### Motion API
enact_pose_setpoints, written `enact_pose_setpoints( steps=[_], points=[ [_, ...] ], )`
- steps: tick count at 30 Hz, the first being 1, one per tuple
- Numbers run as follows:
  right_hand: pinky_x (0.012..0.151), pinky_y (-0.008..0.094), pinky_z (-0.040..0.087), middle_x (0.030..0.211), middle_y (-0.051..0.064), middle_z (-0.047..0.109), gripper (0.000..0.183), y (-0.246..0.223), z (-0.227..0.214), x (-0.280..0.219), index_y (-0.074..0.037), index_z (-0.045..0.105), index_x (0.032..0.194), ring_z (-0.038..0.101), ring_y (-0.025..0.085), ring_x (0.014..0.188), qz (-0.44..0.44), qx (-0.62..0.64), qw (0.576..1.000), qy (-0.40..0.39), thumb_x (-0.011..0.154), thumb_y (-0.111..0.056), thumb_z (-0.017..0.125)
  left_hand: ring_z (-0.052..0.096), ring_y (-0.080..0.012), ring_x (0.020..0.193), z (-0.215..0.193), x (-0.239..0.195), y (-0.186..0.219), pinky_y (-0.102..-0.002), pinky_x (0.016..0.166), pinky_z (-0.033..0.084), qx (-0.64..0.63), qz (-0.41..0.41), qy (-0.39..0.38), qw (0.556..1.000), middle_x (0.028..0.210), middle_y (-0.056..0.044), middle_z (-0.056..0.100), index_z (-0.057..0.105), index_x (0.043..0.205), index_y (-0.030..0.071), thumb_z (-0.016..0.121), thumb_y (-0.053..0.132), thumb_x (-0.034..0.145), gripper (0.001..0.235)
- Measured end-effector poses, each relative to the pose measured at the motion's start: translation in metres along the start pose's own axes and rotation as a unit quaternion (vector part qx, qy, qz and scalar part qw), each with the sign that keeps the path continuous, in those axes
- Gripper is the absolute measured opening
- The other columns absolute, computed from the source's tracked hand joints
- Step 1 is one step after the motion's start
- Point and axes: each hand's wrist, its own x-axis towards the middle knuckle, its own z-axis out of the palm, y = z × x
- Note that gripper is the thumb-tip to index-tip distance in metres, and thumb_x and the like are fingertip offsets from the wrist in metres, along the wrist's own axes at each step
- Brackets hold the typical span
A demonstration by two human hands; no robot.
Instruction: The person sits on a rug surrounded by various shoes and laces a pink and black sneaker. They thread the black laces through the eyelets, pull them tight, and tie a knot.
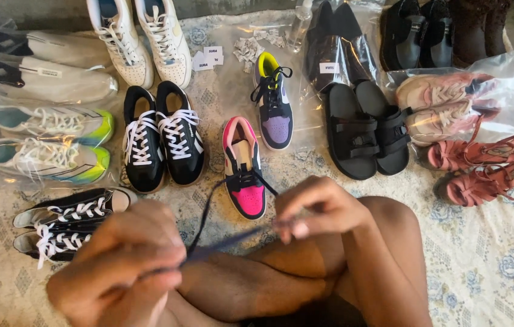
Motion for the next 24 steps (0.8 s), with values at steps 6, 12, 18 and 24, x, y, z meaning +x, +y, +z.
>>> enact_pose_setpoints(
  steps=[6, 12, 18, 24],
  points=[
    [0.063, 0.033, 0.050, 0.076, 0.010, 0.071, 0.007, -0.043, 0.009, -0.006, 0.003, 0.069, 0.097, 0.063, 0.019, 0.059, -0.126, 0.045, 0.991, 0.000, 0.095, 0.000, 0.063, 0.059, -0.0181, 0.072, -0.032, -0.001, 0.009, -0.031, 0.068, 0.050, -0.177, -0.078, -0.108, 0.975, 0.080, -0.006, 0.070, 0.066, 0.089, 0.009, 0.058, 0.018, 0.099, 0.015],
    [0.038, 0.029, 0.050, 0.047, 0.014, 0.061, 0.008, -0.043, -0.019, -0.056, 0.014, 0.065, 0.082, 0.059, 0.018, 0.034, -0.222, -0.024, 0.954, 0.198, 0.082, 0.007, 0.067, 0.074, -0.0160, 0.085, -0.055, -0.007, 0.037, -0.029, 0.080, 0.059, -0.010, -0.158, -0.213, 0.964, 0.090, -0.007, 0.078, 0.073, 0.091, 0.008, 0.072, 0.015, 0.084, 0.010],
    [0.059, 0.022, 0.057, 0.071, 0.014, 0.064, 0.016, -0.007, -0.033, -0.056, 0.012, 0.065, 0.111, 0.062, 0.010, 0.056, -0.038, -0.037, 0.866, 0.497, 0.096, 0.005, 0.064, 0.048, -0.0156, 0.036, -0.005, 0.022, 0.015, -0.028, 0.037, 0.040, 0.036, -0.192, -0.165, 0.967, 0.048, -0.008, 0.062, 0.076, 0.067, 0.001, 0.077, 0.015, 0.080, 0.019],
    [0.053, 0.015, 0.034, 0.073, 0.005, 0.055, 0.024, 0.022, -0.023, -0.003, 0.012, 0.064, 0.118, 0.046, 0.005, 0.057, 0.113, 0.006, 0.856, 0.504, 0.097, 0.000, 0.061, 0.047, -0.0105, 0.051, -0.046, -0.027, -0.161, -0.026, 0.044, 0.037, 0.149, -0.458, -0.030, 0.876, 0.069, -0.009, 0.065, 0.077, 0.099, 0.002, 0.075, 0.024, 0.092, 0.024]
  ],
)
